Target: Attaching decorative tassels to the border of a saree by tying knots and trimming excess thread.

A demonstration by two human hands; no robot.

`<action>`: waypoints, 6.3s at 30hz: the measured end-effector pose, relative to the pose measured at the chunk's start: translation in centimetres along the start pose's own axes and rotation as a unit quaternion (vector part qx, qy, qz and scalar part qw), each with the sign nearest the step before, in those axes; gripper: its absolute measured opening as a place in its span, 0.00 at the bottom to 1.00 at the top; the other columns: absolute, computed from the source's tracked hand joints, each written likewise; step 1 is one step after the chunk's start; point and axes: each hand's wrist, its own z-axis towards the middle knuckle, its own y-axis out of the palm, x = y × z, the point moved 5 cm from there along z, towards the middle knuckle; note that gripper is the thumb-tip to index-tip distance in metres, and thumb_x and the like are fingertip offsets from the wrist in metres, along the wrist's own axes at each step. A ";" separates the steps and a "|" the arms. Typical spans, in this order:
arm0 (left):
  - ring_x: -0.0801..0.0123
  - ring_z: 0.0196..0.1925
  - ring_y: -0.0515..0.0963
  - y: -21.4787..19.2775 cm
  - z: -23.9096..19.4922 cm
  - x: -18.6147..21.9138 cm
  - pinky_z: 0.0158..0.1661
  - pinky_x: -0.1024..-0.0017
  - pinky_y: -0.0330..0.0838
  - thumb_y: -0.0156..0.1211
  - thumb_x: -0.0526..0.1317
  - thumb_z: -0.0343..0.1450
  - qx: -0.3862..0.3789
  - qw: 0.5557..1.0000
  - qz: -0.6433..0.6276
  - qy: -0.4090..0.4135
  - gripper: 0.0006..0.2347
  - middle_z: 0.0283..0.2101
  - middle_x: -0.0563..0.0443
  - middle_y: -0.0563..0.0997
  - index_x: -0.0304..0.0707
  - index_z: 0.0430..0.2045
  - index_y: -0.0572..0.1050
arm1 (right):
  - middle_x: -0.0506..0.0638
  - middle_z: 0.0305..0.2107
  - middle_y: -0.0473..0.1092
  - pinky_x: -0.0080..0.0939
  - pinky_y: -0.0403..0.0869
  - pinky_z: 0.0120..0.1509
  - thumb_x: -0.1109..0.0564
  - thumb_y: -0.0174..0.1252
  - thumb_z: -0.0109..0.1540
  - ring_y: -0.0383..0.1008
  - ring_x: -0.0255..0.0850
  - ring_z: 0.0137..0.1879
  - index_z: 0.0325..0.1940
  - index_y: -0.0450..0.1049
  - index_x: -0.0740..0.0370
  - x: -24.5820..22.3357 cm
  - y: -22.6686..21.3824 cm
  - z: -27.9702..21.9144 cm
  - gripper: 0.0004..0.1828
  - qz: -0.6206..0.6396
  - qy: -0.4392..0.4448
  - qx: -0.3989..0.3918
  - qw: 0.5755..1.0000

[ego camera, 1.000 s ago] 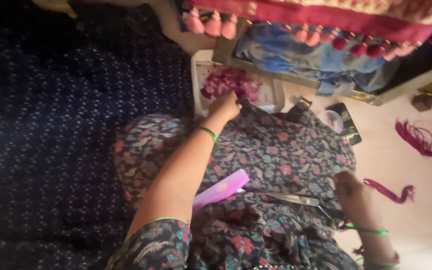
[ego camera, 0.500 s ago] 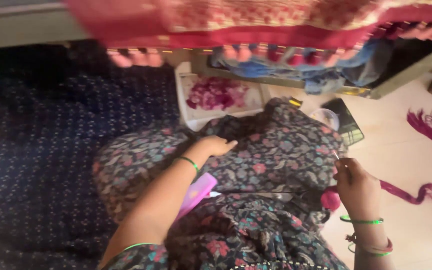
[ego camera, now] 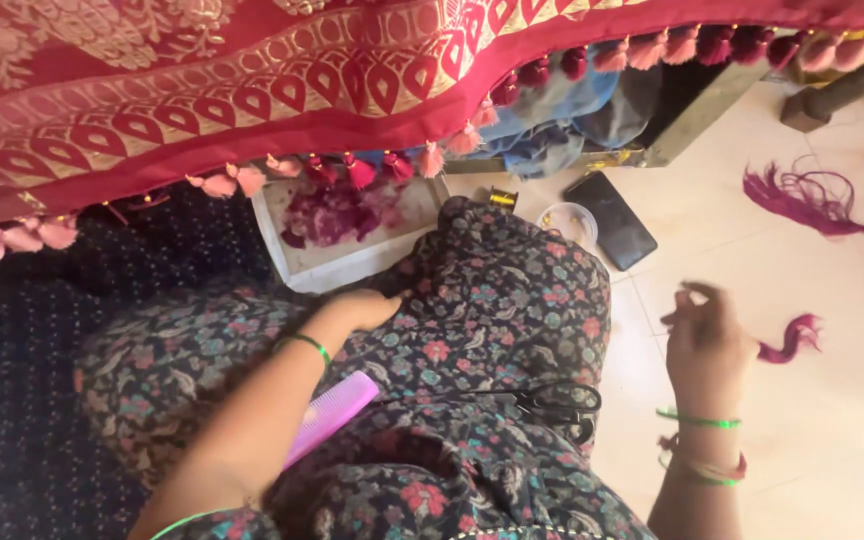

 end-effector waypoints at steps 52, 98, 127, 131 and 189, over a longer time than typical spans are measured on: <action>0.56 0.61 0.77 -12.2 -34.3 -0.2 0.61 0.59 0.71 0.62 0.36 0.75 0.522 0.732 -0.249 0.361 0.10 0.56 0.44 0.80 0.36 0.49 0.78 | 0.51 0.45 0.71 0.38 0.73 0.60 0.70 0.63 0.59 0.72 0.40 0.54 0.39 0.73 0.67 -34.0 5.4 -4.4 0.07 0.291 -0.226 -0.190 0.910; 0.64 0.48 0.80 -16.6 -26.9 23.8 0.53 0.69 0.73 0.67 0.35 0.74 0.366 0.711 -0.295 0.523 0.04 0.42 0.47 0.81 0.36 0.40 0.84 | 0.52 0.40 0.72 0.37 0.75 0.40 0.64 0.48 0.75 0.76 0.37 0.36 0.55 0.63 0.67 3.3 0.2 -5.8 0.05 0.175 0.088 0.067 0.978; 0.75 0.33 0.86 -4.6 -18.0 17.7 0.36 0.77 0.77 0.60 0.36 0.74 0.159 0.821 -0.350 0.421 0.04 0.30 0.52 0.86 0.34 0.33 0.80 | 0.58 0.36 0.74 0.54 0.74 0.37 0.59 0.53 0.66 0.75 0.59 0.35 0.54 0.70 0.59 1.8 6.9 -7.6 0.12 -0.031 -0.058 0.028 0.997; 0.72 0.32 0.85 -5.2 -18.5 16.7 0.37 0.74 0.75 0.61 0.36 0.73 0.214 0.813 -0.312 0.442 0.05 0.29 0.51 0.86 0.34 0.31 0.81 | 0.58 0.33 0.72 0.53 0.74 0.33 0.55 0.54 0.69 0.75 0.56 0.33 0.51 0.69 0.58 6.4 6.0 -5.6 0.08 0.030 0.123 0.026 0.992; 0.71 0.34 0.84 -3.8 -19.5 11.7 0.38 0.73 0.75 0.62 0.36 0.72 0.245 0.812 -0.322 0.422 0.04 0.29 0.53 0.86 0.35 0.30 0.81 | 0.56 0.39 0.73 0.49 0.74 0.37 0.60 0.60 0.60 0.77 0.53 0.38 0.49 0.70 0.60 -3.3 6.5 -7.9 0.13 -0.124 -0.265 -0.087 0.952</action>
